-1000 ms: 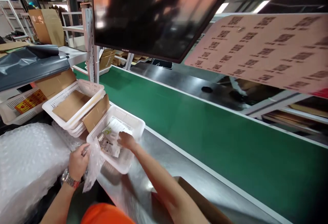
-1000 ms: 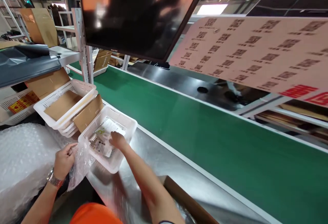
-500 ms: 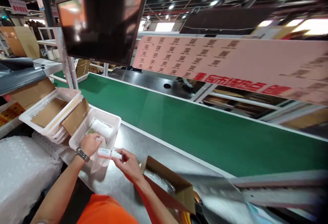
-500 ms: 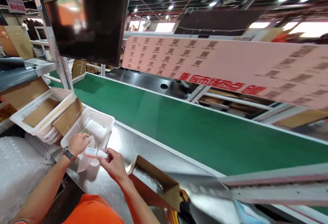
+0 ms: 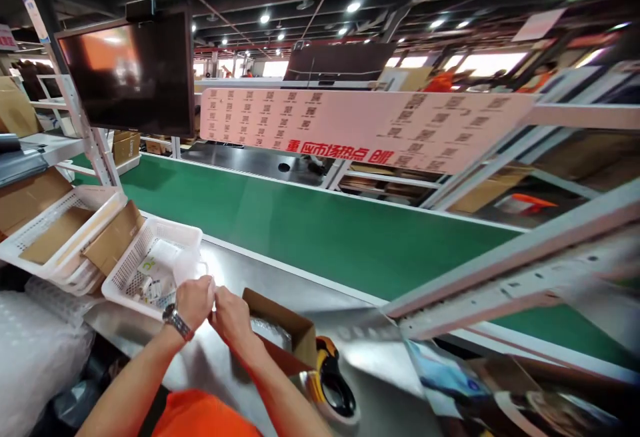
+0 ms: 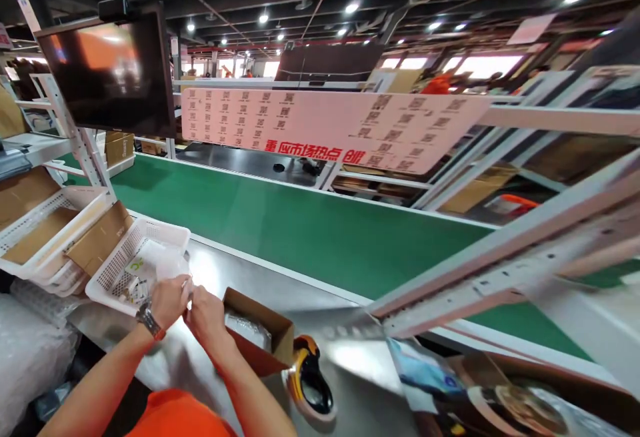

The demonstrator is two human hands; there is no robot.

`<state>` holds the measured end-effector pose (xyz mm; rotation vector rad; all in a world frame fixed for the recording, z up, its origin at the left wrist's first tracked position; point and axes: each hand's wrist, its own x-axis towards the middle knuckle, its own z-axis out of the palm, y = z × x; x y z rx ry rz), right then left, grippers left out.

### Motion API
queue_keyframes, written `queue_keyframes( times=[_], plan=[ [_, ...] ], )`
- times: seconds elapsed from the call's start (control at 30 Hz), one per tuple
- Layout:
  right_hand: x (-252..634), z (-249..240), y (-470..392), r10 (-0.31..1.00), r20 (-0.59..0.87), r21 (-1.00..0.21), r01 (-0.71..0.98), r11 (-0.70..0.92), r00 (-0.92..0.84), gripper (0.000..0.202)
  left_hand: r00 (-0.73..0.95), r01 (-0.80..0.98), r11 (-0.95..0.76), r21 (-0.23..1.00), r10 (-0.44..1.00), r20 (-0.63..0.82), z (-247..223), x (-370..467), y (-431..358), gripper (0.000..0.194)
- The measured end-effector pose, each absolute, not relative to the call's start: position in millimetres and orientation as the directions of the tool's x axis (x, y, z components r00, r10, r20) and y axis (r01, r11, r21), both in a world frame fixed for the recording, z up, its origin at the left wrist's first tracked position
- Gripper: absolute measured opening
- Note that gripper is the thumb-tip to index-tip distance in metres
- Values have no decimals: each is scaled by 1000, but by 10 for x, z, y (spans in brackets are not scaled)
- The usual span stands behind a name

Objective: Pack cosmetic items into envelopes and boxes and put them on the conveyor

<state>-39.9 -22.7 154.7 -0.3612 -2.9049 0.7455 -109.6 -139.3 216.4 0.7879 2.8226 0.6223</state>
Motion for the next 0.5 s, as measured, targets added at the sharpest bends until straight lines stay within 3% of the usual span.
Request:
queue_keyframes(
  times=[0.13,0.2,0.27,0.33,0.5],
  plan=[
    [-308,1413,-15,323,162,-661,141,737,-932,29,-867,438,778,450,499,-19,1991,-854,-1269,45],
    [-255,1385,64,266,126,-794,63,605,-956,33,-873,426,762,488,487,1,1907,-831,-1266,47],
    [-221,1410,125,198,55,-851,58,522,-979,30,-879,415,744,525,476,21,1843,-858,-1286,47],
    [-216,1497,176,171,3,-799,100,593,-985,22,-888,397,733,553,459,30,1808,-920,-1313,46],
    [-330,1818,270,165,-52,-448,171,878,-985,17,-892,388,755,529,452,8,1841,-1131,-1333,43]
  ],
)
